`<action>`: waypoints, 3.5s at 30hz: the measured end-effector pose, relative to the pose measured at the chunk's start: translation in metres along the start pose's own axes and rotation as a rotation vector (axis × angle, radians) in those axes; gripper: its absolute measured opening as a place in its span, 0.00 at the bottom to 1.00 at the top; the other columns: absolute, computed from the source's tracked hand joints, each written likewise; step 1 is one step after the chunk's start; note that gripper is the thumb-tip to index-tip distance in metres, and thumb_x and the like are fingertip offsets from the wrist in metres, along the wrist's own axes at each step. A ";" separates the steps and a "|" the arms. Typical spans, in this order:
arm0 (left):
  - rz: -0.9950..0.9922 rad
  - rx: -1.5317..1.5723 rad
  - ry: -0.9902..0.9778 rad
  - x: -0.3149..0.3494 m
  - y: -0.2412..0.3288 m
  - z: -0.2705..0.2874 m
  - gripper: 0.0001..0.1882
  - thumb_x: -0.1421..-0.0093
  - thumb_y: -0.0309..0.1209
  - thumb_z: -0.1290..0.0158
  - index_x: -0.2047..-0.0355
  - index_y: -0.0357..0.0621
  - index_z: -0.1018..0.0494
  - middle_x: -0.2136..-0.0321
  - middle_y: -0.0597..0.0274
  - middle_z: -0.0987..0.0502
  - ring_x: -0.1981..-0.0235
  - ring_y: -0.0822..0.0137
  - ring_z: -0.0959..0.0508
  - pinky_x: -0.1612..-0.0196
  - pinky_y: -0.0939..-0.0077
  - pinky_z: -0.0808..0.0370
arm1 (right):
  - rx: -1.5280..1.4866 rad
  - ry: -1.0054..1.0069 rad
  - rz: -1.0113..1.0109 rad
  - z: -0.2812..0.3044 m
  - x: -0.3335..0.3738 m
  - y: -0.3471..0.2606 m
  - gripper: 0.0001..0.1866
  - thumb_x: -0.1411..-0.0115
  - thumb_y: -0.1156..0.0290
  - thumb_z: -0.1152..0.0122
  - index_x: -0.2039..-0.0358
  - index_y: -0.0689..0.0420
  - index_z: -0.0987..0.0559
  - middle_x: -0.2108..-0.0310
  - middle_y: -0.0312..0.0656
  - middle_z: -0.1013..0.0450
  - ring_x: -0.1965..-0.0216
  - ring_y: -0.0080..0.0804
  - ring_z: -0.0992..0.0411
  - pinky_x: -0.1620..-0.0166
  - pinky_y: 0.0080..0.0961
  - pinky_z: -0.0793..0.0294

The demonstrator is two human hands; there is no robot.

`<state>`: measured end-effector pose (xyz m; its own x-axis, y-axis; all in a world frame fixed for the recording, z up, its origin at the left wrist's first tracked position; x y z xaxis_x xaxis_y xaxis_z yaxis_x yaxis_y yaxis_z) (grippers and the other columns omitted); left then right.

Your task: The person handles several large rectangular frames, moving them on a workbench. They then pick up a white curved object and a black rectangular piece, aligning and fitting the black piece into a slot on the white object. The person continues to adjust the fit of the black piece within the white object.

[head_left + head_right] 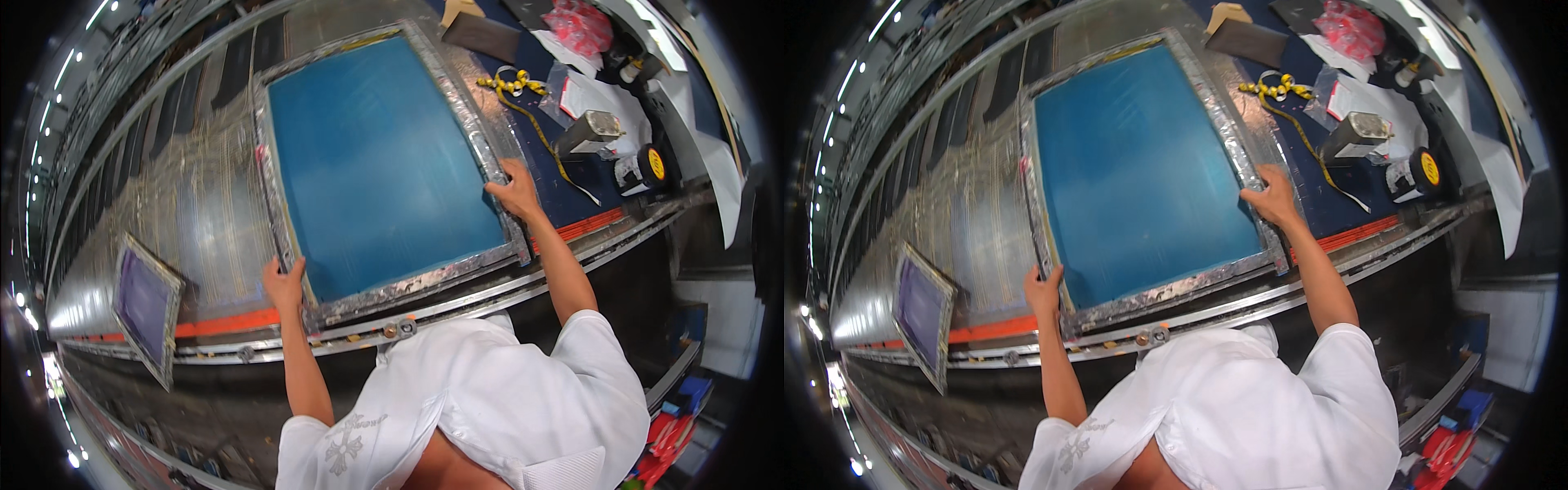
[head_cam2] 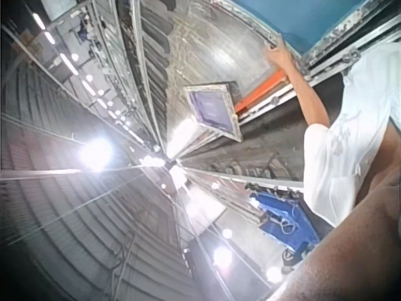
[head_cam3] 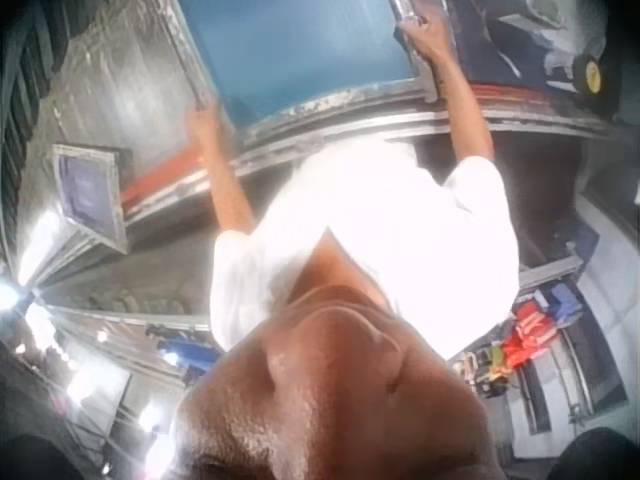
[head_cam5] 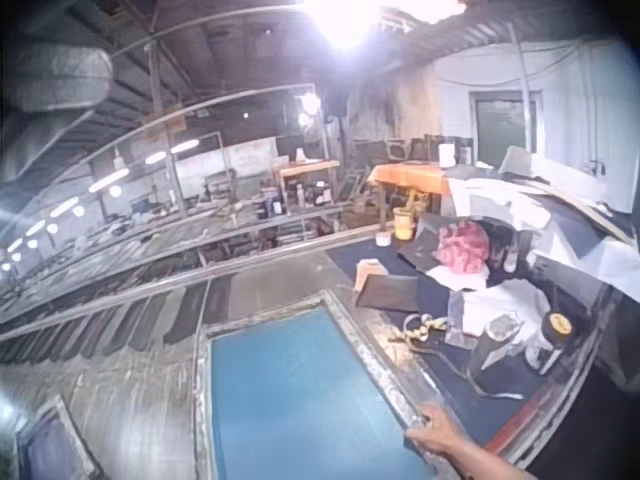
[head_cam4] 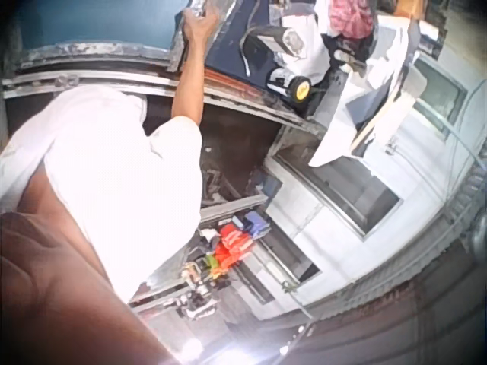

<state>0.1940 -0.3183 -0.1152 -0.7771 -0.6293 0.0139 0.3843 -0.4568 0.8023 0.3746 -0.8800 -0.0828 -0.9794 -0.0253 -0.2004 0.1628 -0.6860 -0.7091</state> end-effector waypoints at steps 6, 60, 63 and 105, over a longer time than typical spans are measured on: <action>0.040 -0.018 -0.018 0.001 0.003 -0.020 0.32 0.49 0.35 0.30 0.50 0.26 0.27 0.53 0.51 0.33 0.51 0.58 0.30 0.43 0.67 0.34 | 0.154 0.008 -0.082 0.001 0.020 0.018 0.35 0.56 0.59 0.28 0.47 0.62 0.20 0.43 0.48 0.33 0.39 0.46 0.38 0.36 0.44 0.42; 0.005 -0.252 -0.201 -0.024 0.031 -0.038 0.52 0.48 0.54 0.32 0.32 0.37 0.40 0.47 0.52 0.40 0.42 0.54 0.36 0.39 0.58 0.36 | 0.294 -0.160 -0.053 -0.008 0.018 0.014 0.46 0.50 0.52 0.27 0.31 0.51 0.33 0.26 0.50 0.48 0.24 0.48 0.57 0.28 0.52 0.67; -0.039 -0.291 -0.186 -0.024 0.032 -0.038 0.50 0.47 0.52 0.32 0.33 0.37 0.39 0.47 0.51 0.40 0.41 0.53 0.36 0.38 0.58 0.36 | 0.296 -0.140 -0.058 -0.008 0.019 0.017 0.45 0.49 0.50 0.28 0.32 0.51 0.33 0.26 0.49 0.48 0.24 0.47 0.58 0.28 0.52 0.67; -0.015 -0.288 0.060 0.015 0.038 0.051 0.38 0.48 0.44 0.33 0.43 0.29 0.29 0.55 0.38 0.20 0.60 0.50 0.19 0.52 0.63 0.24 | -0.337 -0.185 -0.208 0.005 0.052 -0.030 0.41 0.49 0.76 0.36 0.34 0.72 0.37 0.40 0.54 0.31 0.42 0.36 0.31 0.37 0.28 0.37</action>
<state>0.1715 -0.3130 -0.0537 -0.7562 -0.6532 -0.0388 0.5054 -0.6208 0.5993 0.3186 -0.8647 -0.0687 -0.9954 -0.0620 0.0727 -0.0405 -0.4155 -0.9087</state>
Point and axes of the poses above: each hand's wrist, its own x-axis away from the middle knuckle, its own z-axis out of the back of the hand, y = z × x, the point moved 9 cm from there along -x, towards the middle knuckle
